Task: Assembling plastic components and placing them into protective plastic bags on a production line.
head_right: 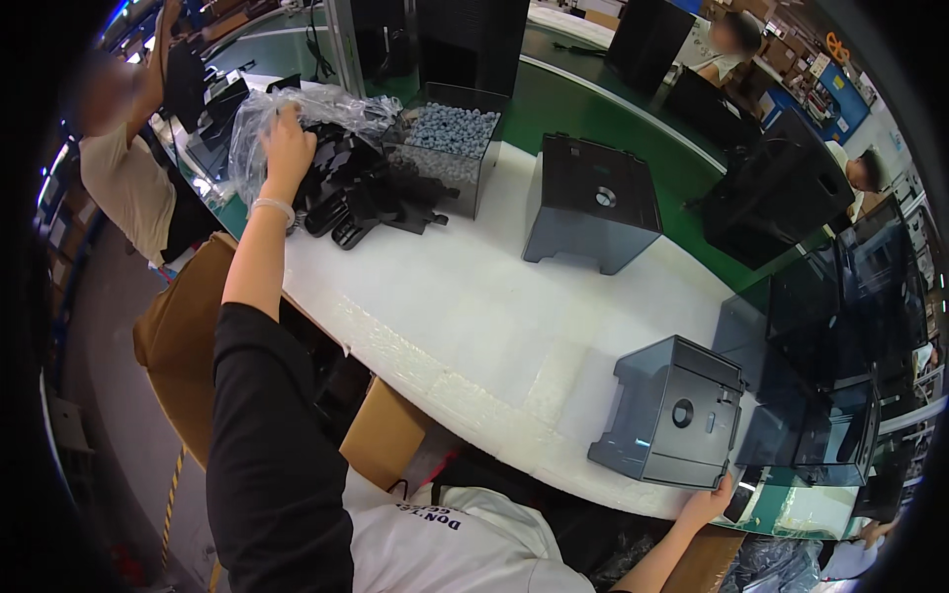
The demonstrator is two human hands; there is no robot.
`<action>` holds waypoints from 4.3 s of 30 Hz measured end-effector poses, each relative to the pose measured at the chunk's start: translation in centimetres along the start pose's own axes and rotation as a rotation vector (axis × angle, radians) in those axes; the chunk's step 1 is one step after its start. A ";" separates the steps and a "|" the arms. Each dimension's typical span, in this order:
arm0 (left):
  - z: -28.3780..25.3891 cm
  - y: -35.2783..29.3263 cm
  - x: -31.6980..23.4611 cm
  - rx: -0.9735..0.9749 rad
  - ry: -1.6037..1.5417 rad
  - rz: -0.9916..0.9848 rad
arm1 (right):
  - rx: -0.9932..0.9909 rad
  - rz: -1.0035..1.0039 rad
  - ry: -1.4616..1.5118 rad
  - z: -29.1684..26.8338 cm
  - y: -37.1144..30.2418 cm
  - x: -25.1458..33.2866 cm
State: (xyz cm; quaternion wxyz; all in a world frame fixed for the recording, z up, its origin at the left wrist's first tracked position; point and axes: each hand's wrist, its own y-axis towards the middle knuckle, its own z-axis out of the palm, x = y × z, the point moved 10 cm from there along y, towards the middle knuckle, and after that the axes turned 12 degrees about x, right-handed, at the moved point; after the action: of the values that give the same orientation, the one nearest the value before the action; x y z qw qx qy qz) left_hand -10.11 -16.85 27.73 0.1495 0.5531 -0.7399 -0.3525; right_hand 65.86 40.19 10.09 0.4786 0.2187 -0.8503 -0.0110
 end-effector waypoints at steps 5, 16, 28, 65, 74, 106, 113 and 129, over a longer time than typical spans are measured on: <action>3.0 0.7 -2.8 0.175 0.243 0.260 | -0.086 -0.161 -0.260 -1.3 -2.0 6.1; 22.7 4.0 7.4 0.676 -0.022 -0.346 | -0.082 -0.206 -0.287 -2.1 -3.0 4.0; 13.6 -1.0 2.1 0.831 -0.386 -0.136 | -0.030 -0.329 -0.516 0.2 -4.9 7.6; 2.4 -12.9 -5.5 0.155 -0.293 -0.316 | 0.078 -0.161 -0.030 5.9 -0.6 8.4; -1.2 -13.8 -8.1 0.212 -0.823 -0.219 | 0.098 -0.173 0.049 5.7 0.0 7.3; -5.8 -20.2 -13.5 0.099 -0.360 -0.105 | 0.117 -0.159 0.092 5.0 0.4 6.5; -1.8 -21.2 3.5 0.237 -0.175 -0.433 | 0.132 -0.128 0.075 4.6 0.8 6.0; -1.1 -11.6 0.7 0.255 -0.110 -0.137 | 0.087 -0.108 0.138 4.5 -0.2 6.2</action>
State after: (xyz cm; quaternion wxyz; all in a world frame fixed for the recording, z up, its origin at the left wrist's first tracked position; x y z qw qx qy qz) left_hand -1.39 -19.47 20.38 0.0126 0.5967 -0.7463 -0.2948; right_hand 59.44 36.78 12.60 0.5249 0.2850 -0.8019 0.0154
